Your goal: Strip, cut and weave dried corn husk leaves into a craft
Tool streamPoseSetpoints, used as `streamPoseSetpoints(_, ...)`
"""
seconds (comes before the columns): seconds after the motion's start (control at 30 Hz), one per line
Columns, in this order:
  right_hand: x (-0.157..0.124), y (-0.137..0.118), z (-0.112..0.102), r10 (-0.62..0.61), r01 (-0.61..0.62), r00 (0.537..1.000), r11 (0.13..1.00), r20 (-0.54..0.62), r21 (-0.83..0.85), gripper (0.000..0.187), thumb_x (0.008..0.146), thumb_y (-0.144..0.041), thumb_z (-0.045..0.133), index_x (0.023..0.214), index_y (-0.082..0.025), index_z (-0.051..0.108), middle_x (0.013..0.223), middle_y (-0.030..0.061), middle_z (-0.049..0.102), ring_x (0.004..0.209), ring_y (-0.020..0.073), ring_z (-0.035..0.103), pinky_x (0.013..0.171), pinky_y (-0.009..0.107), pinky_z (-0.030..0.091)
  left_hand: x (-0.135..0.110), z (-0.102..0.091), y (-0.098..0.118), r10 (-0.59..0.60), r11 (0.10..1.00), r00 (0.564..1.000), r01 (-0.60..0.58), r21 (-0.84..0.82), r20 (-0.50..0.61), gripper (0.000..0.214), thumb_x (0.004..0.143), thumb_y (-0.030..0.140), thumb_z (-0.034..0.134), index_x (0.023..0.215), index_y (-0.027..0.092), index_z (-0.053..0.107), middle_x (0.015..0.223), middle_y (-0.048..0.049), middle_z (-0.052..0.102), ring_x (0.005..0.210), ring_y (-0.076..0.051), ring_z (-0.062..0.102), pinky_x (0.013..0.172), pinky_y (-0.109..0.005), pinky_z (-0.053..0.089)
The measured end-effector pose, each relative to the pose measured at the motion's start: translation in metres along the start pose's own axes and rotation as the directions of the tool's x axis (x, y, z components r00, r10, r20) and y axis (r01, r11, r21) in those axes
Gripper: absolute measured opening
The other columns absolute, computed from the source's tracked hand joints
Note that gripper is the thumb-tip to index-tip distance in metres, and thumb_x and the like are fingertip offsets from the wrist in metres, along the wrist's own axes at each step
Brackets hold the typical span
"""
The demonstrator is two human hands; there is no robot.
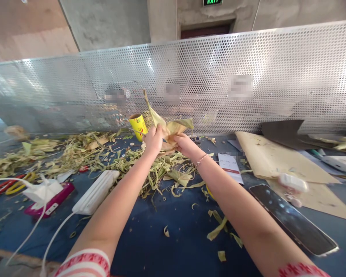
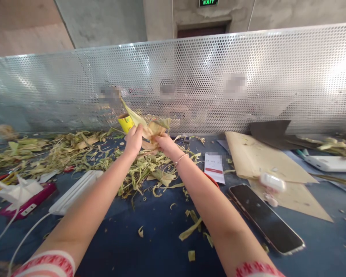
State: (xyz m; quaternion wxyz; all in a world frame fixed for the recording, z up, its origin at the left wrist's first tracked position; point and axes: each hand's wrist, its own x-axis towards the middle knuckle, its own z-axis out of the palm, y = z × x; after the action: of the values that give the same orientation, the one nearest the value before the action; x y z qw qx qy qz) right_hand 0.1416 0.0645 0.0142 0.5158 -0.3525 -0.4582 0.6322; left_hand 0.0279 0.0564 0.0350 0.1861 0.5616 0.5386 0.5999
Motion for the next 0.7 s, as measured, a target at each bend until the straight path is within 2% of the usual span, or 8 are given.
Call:
streamPoseSetpoints(0.07, 0.001, 0.001, 0.001, -0.012, 0.012, 1.000, 1.000, -0.007, 0.025, 0.005, 0.067, -0.019, 0.054, 0.071, -0.018, 0.051, 0.056, -0.0038, 0.052, 0.047, 0.0082, 0.047, 0.046, 0.020, 0.040, -0.002, -0.001, 0.002, 0.109, 0.983, 0.994, -0.109, 0.146, 0.002, 0.024, 0.073, 0.037, 0.051, 0.056, 0.021, 0.049, 0.062, -0.0049, 0.055, 0.096, -0.027, 0.051, 0.092, -0.037, 0.030)
streamPoseSetpoints(0.17, 0.003, 0.003, 0.001, -0.028, 0.028, 1.000, 0.999, 0.007, 0.035, 0.007, 0.073, -0.026, 0.052, 0.073, -0.019, 0.050, 0.053, -0.0048, 0.050, 0.045, 0.0085, 0.046, 0.046, 0.021, 0.040, -0.006, -0.001, 0.005, 0.264, 0.902, 0.950, -0.305, 0.306, 0.169, 0.014, 0.069, 0.030, 0.052, 0.058, 0.020, 0.054, 0.068, -0.0083, 0.059, 0.098, -0.029, 0.049, 0.094, -0.038, 0.029)
streamPoseSetpoints(0.23, 0.005, 0.004, 0.000, -0.057, 0.057, 0.998, 0.998, -0.019, 0.025, 0.011, 0.075, -0.030, 0.051, 0.073, -0.019, 0.049, 0.051, -0.0055, 0.047, 0.043, 0.0085, 0.044, 0.045, 0.021, 0.039, -0.011, -0.001, 0.007, 0.322, 0.816, 0.916, -0.397, 0.419, 0.241, 0.011, 0.067, 0.027, 0.053, 0.064, 0.019, 0.060, 0.075, -0.0110, 0.061, 0.102, -0.031, 0.046, 0.096, -0.040, 0.028)
streamPoseSetpoints(0.37, 0.011, 0.007, -0.004, -0.167, 0.164, 0.982, 0.986, -0.092, -0.038, 0.018, 0.070, -0.035, 0.056, 0.067, -0.019, 0.048, 0.048, -0.0056, 0.044, 0.042, 0.0080, 0.041, 0.042, 0.020, 0.034, -0.023, 0.000, 0.008, 0.390, 0.682, 0.894, -0.440, 0.584, 0.219, 0.017, 0.070, 0.030, 0.053, 0.075, 0.018, 0.064, 0.092, -0.0146, 0.060, 0.116, -0.036, 0.035, 0.099, -0.051, 0.018)
streamPoseSetpoints(0.53, 0.017, 0.013, -0.009, -0.273, 0.244, 0.955, 0.946, -0.116, -0.215, 0.031, 0.070, -0.046, 0.054, 0.059, -0.018, 0.047, 0.048, -0.0031, 0.046, 0.048, 0.0106, 0.045, 0.046, 0.022, 0.036, -0.032, -0.001, 0.010, 0.440, 0.640, 0.876, -0.459, 0.616, 0.195, 0.020, 0.076, 0.032, 0.051, 0.087, 0.020, 0.063, 0.108, -0.0128, 0.057, 0.128, -0.035, 0.022, 0.100, -0.053, 0.012)
streamPoseSetpoints(0.63, 0.019, 0.013, -0.009, -0.345, 0.299, 0.934, 0.897, -0.093, -0.326, 0.029, 0.073, -0.043, 0.052, 0.059, -0.018, 0.048, 0.050, -0.0021, 0.047, 0.054, 0.0128, 0.048, 0.053, 0.024, 0.040, -0.026, -0.004, 0.010, 0.422, 0.613, 0.875, -0.469, 0.636, 0.238, 0.024, 0.077, 0.030, 0.051, 0.094, 0.018, 0.062, 0.107, -0.0147, 0.057, 0.123, -0.036, 0.030, 0.099, -0.052, 0.018)
streamPoseSetpoints(0.7, 0.018, 0.010, -0.008, -0.398, 0.352, 0.917, 0.851, -0.039, -0.390, 0.024, 0.076, -0.037, 0.050, 0.061, -0.018, 0.049, 0.055, -0.0012, 0.049, 0.060, 0.0141, 0.050, 0.060, 0.027, 0.042, -0.020, -0.006, 0.010, 0.411, 0.545, 0.843, -0.533, 0.647, 0.347, 0.027, 0.076, 0.028, 0.050, 0.098, 0.016, 0.061, 0.100, -0.0159, 0.059, 0.115, -0.035, 0.041, 0.094, -0.048, 0.027)
